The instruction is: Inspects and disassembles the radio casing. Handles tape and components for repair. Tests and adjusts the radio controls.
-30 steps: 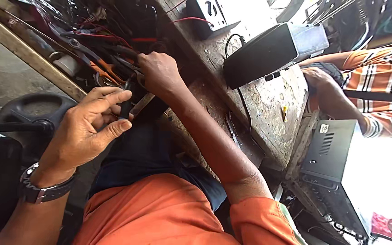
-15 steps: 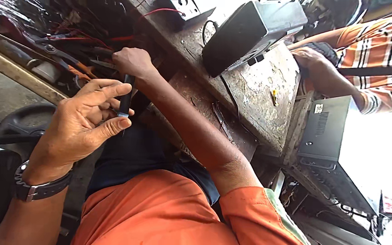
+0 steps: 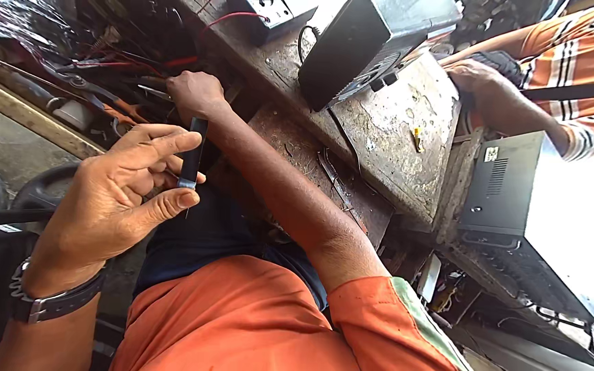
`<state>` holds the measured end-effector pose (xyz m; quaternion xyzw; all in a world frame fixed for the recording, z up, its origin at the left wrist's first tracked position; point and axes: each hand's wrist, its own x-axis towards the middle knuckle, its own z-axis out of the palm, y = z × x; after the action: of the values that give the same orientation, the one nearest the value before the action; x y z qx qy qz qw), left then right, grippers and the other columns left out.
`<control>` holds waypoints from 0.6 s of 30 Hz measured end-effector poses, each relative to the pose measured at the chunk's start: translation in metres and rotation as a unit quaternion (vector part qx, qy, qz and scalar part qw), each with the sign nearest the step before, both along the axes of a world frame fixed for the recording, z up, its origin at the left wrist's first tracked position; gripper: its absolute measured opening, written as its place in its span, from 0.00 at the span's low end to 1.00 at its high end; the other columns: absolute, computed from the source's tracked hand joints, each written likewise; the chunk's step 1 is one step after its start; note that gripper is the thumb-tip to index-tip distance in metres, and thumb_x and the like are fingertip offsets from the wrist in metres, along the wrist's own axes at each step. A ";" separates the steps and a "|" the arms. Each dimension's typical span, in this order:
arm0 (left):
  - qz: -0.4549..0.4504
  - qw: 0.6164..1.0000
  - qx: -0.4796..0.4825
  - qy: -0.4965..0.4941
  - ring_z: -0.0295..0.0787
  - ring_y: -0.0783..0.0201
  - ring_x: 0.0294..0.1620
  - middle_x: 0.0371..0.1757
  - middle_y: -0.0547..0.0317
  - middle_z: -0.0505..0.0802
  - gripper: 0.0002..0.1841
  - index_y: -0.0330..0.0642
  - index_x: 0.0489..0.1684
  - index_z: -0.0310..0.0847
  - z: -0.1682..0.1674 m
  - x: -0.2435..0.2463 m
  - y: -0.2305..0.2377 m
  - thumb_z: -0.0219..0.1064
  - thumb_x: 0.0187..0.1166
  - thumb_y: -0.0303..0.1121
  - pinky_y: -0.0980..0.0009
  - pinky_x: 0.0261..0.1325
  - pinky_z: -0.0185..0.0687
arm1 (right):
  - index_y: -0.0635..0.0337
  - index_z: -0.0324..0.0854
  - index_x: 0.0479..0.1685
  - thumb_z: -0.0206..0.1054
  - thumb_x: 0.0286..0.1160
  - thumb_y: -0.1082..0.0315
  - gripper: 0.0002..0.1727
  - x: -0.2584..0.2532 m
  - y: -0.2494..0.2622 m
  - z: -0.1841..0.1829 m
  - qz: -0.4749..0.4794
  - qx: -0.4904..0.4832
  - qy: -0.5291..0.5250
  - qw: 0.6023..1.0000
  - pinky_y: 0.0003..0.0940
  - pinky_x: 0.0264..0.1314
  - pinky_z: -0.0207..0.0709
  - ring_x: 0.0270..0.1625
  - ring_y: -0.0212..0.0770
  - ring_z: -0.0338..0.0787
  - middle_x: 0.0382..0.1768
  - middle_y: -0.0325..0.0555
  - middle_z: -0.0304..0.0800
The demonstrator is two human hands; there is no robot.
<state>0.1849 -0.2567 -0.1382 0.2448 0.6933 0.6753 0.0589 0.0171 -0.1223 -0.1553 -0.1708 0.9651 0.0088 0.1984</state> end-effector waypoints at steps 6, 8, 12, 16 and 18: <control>-0.025 0.999 -0.009 0.020 0.91 0.58 0.56 0.77 0.52 0.78 0.37 0.37 0.81 0.73 -0.001 0.006 0.004 0.76 0.71 0.45 0.66 0.56 0.94 | 0.49 0.88 0.58 0.66 0.78 0.65 0.14 -0.007 0.017 -0.018 0.025 -0.173 0.043 0.984 0.54 0.57 0.85 0.61 0.46 0.91 0.56 0.43 0.94; -0.041 0.999 -0.001 0.015 0.90 0.58 0.56 0.77 0.52 0.78 0.38 0.38 0.80 0.74 -0.003 0.007 0.005 0.78 0.70 0.46 0.66 0.55 0.93 | 0.52 0.87 0.57 0.70 0.75 0.65 0.13 -0.009 0.032 -0.017 0.023 -0.337 0.078 0.938 0.47 0.54 0.86 0.51 0.41 0.93 0.46 0.42 0.95; -0.075 0.997 0.003 0.000 0.90 0.59 0.55 0.77 0.55 0.79 0.37 0.41 0.80 0.74 -0.007 0.002 0.012 0.79 0.71 0.47 0.68 0.53 0.93 | 0.68 0.85 0.57 0.72 0.74 0.74 0.14 0.020 0.079 0.037 -0.006 -0.591 0.105 0.800 0.33 0.38 0.85 0.31 0.33 0.86 0.33 0.45 0.89; -0.129 0.992 0.013 0.010 0.91 0.60 0.55 0.76 0.55 0.80 0.37 0.41 0.78 0.76 -0.001 -0.021 0.038 0.80 0.69 0.47 0.67 0.54 0.93 | 0.73 0.78 0.60 0.63 0.78 0.72 0.16 0.104 0.174 0.087 -0.007 -0.695 0.042 0.717 0.28 0.28 0.81 0.31 0.32 0.86 0.39 0.47 0.89; -0.172 0.985 0.021 0.010 0.91 0.61 0.53 0.74 0.57 0.80 0.35 0.43 0.78 0.77 0.004 -0.033 0.061 0.80 0.69 0.44 0.66 0.54 0.94 | 0.65 0.79 0.59 0.64 0.77 0.60 0.19 0.155 0.229 0.085 -0.016 -0.706 0.026 0.707 0.24 0.22 0.75 0.28 0.29 0.82 0.39 0.42 0.88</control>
<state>0.1521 -0.1953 -0.1338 0.3682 0.6268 0.6673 0.1621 0.1725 0.1065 -0.0703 -0.2453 0.6968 -0.6740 -0.0056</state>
